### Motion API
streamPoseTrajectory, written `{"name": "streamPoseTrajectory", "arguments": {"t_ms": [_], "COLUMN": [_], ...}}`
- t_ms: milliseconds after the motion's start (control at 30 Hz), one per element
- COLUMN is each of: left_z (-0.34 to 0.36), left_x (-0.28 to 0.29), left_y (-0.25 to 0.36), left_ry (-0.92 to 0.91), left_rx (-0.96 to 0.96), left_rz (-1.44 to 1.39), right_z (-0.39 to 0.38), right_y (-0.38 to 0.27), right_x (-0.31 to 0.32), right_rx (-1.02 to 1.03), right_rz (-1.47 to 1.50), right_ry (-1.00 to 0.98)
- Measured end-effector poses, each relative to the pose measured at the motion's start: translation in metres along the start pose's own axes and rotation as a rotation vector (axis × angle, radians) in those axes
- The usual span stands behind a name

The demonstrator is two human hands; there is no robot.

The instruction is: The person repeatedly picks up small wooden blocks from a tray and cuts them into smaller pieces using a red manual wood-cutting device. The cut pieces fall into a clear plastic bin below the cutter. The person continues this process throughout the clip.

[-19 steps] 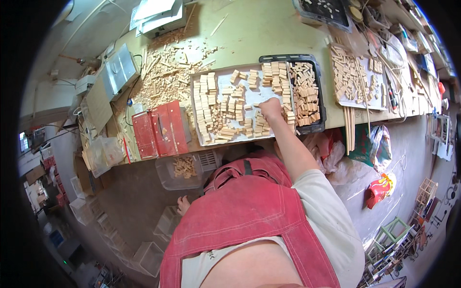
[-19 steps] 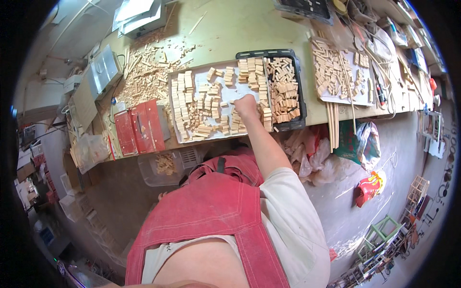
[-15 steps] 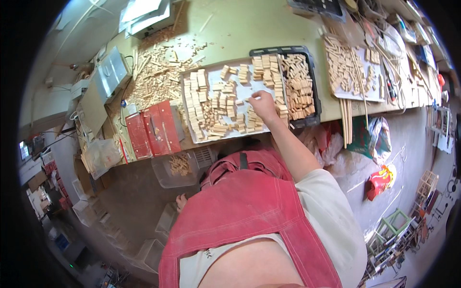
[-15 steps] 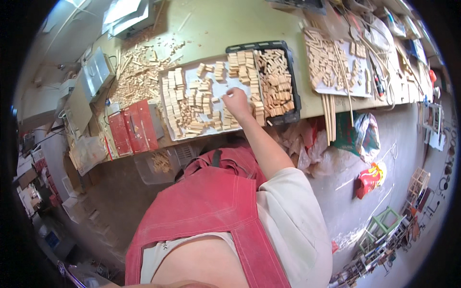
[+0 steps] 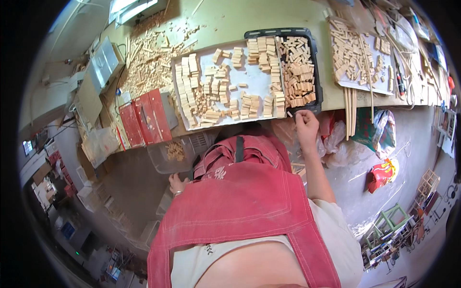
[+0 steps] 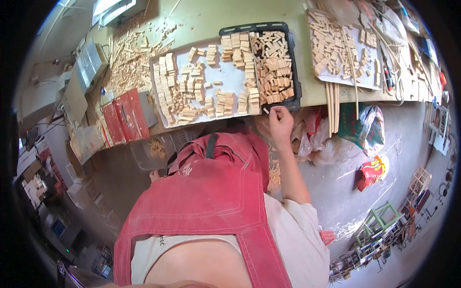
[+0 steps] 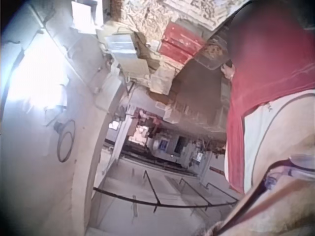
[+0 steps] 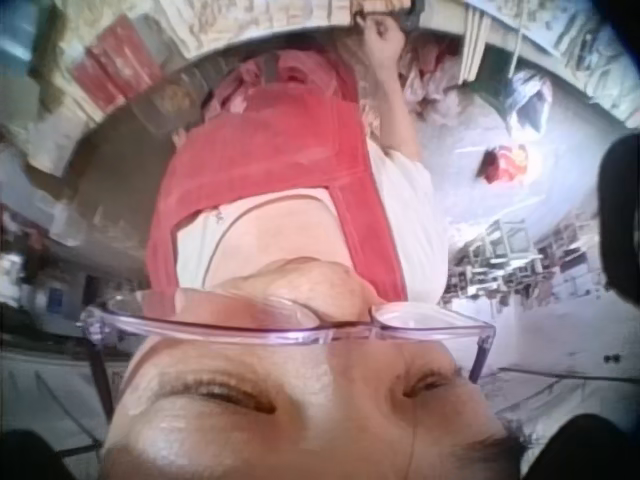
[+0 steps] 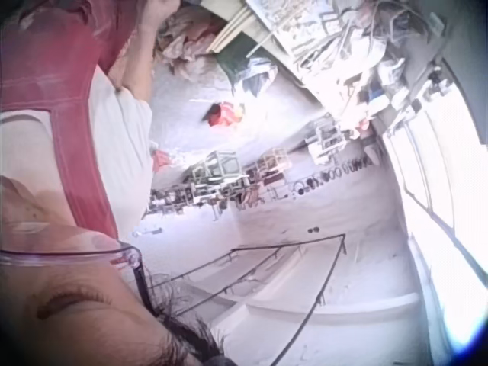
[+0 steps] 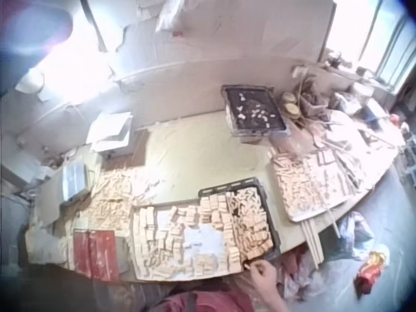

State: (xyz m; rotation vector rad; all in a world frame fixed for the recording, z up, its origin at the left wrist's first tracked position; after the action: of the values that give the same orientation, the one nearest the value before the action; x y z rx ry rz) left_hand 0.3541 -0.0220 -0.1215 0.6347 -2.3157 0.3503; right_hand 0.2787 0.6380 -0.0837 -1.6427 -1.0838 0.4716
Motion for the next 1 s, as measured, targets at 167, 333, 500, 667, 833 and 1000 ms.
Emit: {"name": "streamPoseTrajectory", "arguments": {"t_ms": [167,333,500,667,833,1000], "left_z": [0.001,-0.010,-0.031,-0.045,-0.061,-0.063], "left_x": [0.001,-0.011,-0.025,-0.037,-0.036,-0.055], "left_y": [0.005,-0.004,-0.004,-0.013,0.009,-0.006], "left_ry": [0.010,0.032,-0.007,-0.004,-0.006,0.002], "left_rx": [-0.035,-0.030,0.070,0.076,0.113,0.084], "left_rz": [0.012,-0.001,-0.053,-0.075,-0.149,-0.155], "right_z": [0.007,0.013,0.020,0.014,0.005,0.017], "right_y": [-0.013,-0.034,-0.036,-0.055,-0.067,-0.077], "right_x": [-0.003,-0.017,-0.022,-0.040,-0.076,-0.121], "right_rx": [-0.030,0.014,0.166,0.259,0.492,0.605], "right_rz": [-0.044,-0.143,-0.337,-0.464,-0.667,-0.884], "right_ry": [-0.017,-0.051,-0.084,-0.166,-0.297,-0.345]}}
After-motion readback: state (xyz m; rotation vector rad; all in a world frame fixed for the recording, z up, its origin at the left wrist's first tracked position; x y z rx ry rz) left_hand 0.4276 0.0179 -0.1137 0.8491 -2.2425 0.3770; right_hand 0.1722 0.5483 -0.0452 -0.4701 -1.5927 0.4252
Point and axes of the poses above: each hand's wrist, its own z-axis towards the middle knuckle, its own x-axis out of the back of the hand, y = z × x, the point moved 2 cm from there along z, towards the middle knuckle, and after that the axes turned 3 degrees about -y, right-handed, at the moved point
